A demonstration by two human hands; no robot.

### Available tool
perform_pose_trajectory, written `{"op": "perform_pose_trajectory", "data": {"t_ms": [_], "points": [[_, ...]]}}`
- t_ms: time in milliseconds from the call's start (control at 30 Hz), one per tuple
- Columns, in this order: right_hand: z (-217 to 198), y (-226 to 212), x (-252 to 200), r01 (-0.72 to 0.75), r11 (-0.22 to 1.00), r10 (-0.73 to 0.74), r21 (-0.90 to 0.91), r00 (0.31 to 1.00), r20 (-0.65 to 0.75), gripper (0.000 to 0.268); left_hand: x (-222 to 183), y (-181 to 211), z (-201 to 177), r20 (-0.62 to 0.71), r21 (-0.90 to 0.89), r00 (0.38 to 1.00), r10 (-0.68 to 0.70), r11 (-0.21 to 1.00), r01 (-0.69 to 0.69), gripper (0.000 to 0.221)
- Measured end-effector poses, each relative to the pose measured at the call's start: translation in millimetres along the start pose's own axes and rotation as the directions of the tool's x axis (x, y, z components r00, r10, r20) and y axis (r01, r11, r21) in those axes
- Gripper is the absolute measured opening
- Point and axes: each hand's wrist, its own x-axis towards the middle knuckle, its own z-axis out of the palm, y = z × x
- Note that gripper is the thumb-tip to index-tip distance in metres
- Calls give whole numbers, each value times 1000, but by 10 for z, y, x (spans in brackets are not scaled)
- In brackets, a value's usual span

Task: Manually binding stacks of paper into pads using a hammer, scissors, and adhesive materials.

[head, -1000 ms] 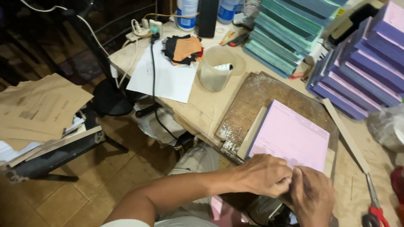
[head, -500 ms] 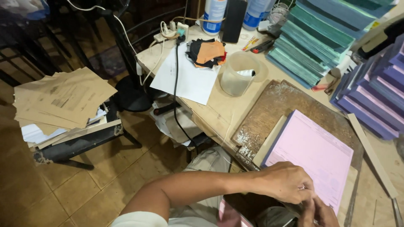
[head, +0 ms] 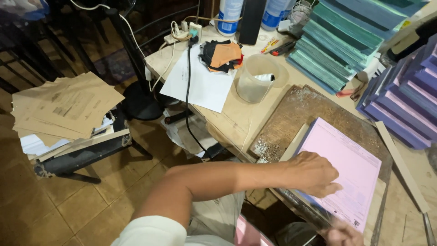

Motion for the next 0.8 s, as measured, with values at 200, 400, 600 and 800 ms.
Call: {"op": "perform_pose_trajectory", "data": {"t_ms": [200,400,600,800], "points": [[1044,-1116,-33,210,804,-108,557,972,-210,25,236,-132,227,-45,-46,994,-98,994,96,34],[1238,-1151,48,377,813,-189,444,892,-412,18,271,-196,329,-12,122,999,-49,991,50,22],[1385,-1400,-68,366,919,-281,149,870,-406,29,304,-294,437,5,190,999,32,981,-33,21],[1442,-1773,-180,295,932,-347,-209,891,-292,37,195,-322,423,-183,63,978,104,994,-94,35]]}}
